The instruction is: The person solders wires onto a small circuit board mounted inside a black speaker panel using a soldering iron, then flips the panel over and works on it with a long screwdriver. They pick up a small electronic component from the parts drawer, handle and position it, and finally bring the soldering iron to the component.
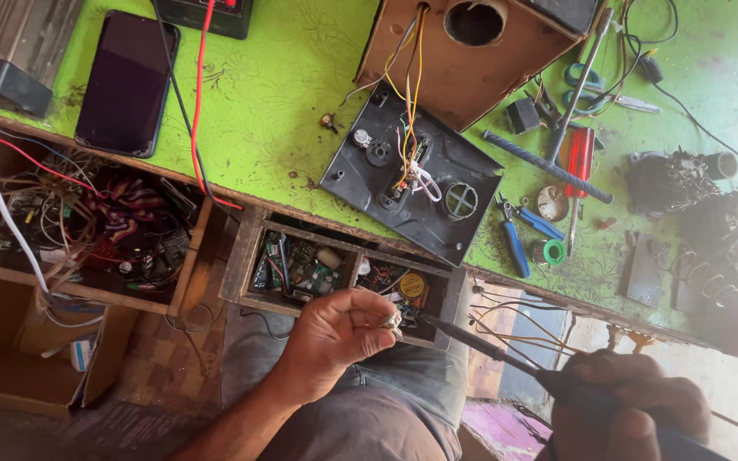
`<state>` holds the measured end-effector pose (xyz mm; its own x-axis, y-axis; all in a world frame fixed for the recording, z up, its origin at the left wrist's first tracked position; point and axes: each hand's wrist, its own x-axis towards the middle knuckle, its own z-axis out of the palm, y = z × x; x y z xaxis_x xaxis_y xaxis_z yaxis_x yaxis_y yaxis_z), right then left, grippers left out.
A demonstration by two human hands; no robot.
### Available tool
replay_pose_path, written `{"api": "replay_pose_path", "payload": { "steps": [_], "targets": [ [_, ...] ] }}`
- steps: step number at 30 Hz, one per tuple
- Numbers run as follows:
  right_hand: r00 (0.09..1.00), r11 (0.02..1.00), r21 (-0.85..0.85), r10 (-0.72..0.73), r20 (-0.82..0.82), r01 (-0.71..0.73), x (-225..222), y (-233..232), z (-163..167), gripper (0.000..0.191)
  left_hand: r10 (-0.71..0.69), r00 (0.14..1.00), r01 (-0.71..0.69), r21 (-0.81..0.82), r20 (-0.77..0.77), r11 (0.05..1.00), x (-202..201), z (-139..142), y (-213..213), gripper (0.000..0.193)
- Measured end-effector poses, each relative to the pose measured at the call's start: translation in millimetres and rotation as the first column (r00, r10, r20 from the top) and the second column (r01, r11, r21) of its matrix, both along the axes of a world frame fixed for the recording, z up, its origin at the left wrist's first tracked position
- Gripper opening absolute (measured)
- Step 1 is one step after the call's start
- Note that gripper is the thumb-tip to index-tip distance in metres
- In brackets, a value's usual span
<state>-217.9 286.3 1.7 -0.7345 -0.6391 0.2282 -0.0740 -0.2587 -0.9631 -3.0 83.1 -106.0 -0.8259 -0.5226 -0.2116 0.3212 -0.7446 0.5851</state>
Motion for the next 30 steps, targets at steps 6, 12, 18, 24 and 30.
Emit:
{"api": "replay_pose_path", "payload": {
  "steps": [6, 12, 18, 24, 30],
  "targets": [
    [0.997, 0.992, -0.106, 0.068, -0.037, -0.072, 11, -8, -20, 0.027, -0.013, 1.000, 0.012, -0.003, -0.021, 1.000, 7, 4, 0, 0.028],
    [0.992, 0.992, -0.120, 0.018, -0.121, -0.032, 10, -20, -24, 0.029, -0.021, 1.000, 0.021, -0.031, -0.004, 0.999, 8, 7, 0, 0.027],
    [0.993, 0.995, -0.100, 0.004, -0.122, -0.016, 9, -19, -24, 0.030, -0.025, 0.999, 0.024, -0.032, -0.022, 0.999, 10, 10, 1, 0.027],
    [0.990, 0.994, -0.102, 0.012, -0.143, -0.027, 11, -20, -27, 0.032, -0.008, 0.999, 0.006, -0.041, -0.041, 0.999, 10, 8, 2, 0.026],
    [0.987, 0.995, -0.102, -0.008, -0.158, -0.008, 14, -22, -25, 0.032, -0.007, 0.999, 0.005, -0.045, -0.037, 0.999, 11, 7, 3, 0.027]
  ]
}}
